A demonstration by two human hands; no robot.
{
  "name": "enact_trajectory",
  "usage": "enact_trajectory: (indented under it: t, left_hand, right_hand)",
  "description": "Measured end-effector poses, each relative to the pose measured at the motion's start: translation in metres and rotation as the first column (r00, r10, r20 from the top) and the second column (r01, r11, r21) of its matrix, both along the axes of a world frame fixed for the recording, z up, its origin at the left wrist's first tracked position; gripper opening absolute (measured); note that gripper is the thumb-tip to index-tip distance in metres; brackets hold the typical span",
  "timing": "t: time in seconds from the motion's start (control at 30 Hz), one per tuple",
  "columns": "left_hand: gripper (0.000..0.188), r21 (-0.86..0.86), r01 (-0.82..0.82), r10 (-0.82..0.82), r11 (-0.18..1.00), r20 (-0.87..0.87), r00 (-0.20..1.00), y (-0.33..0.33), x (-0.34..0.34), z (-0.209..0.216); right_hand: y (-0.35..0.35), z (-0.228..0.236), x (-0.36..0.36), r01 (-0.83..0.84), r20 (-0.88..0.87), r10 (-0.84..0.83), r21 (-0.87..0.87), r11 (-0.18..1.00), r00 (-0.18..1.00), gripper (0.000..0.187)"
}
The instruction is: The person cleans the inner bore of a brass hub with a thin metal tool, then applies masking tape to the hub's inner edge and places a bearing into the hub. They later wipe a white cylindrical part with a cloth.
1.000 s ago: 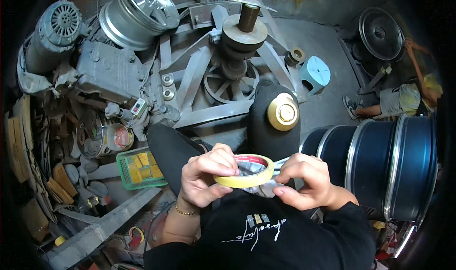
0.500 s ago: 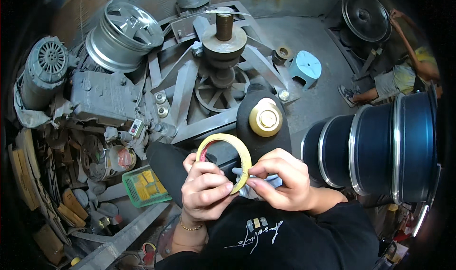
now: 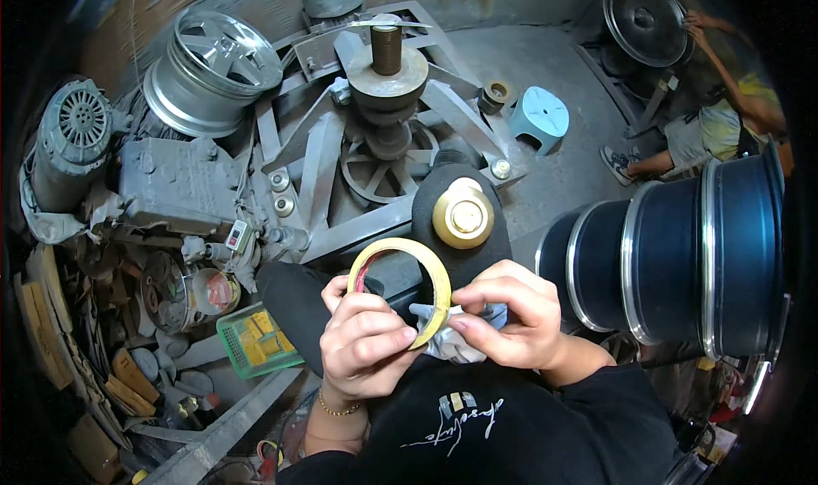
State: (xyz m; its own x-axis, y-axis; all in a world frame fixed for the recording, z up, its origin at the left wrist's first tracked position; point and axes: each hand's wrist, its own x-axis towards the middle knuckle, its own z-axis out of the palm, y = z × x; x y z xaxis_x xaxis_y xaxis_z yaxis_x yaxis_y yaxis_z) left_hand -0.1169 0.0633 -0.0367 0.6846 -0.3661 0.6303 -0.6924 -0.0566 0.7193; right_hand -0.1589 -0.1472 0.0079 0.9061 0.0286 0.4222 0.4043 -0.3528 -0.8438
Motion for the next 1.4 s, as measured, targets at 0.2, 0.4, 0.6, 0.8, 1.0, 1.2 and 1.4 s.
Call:
enact_trajectory:
  t: [0.2,0.4,0.6,0.8,1.0,1.2,1.4]
  left_hand:
    - [0.034,-0.001,0.041,-0.041,0.999,-0.056,0.998,0.003,0.001,0.006]
    - [0.034,0.075,0.063,-0.06,0.995,-0.044,0.997,0.004,0.003,0.012]
    - [0.033,0.086,0.054,-0.05,0.995,-0.056,0.997,0.002,0.003,0.014]
    - [0.028,0.023,0.005,-0.001,1.0,-0.146,0.989,0.001,0.004,0.014]
    - [0.031,0.023,-0.015,0.019,1.0,-0.186,0.982,-0.005,0.006,0.013]
    - [0.029,0.122,-0.025,0.051,0.992,-0.21,0.976,-0.011,0.007,0.024]
    - [0.014,0.19,-0.082,0.121,0.978,-0.203,0.972,-0.016,0.006,0.022]
  right_hand:
    - [-0.003,-0.005,0.009,0.016,0.166,0.001,-0.1,0.995,0.986,0.023]
    - [-0.003,-0.006,0.009,0.054,0.232,-0.004,-0.208,0.977,0.973,0.019]
    - [0.004,-0.006,0.012,0.086,0.24,-0.02,-0.27,0.959,0.97,0.012]
    - [-0.006,-0.002,0.004,-0.025,-0.05,0.021,-0.071,0.997,0.999,0.017]
    - [-0.007,0.005,0.006,0.02,0.029,-0.017,-0.099,0.995,0.999,0.038]
    - [-0.001,-0.003,0.007,0.007,0.038,-0.004,-0.075,0.997,0.999,0.013]
    - [-0.003,-0.005,0.005,-0.042,-0.104,0.044,0.019,0.999,0.994,0.011]
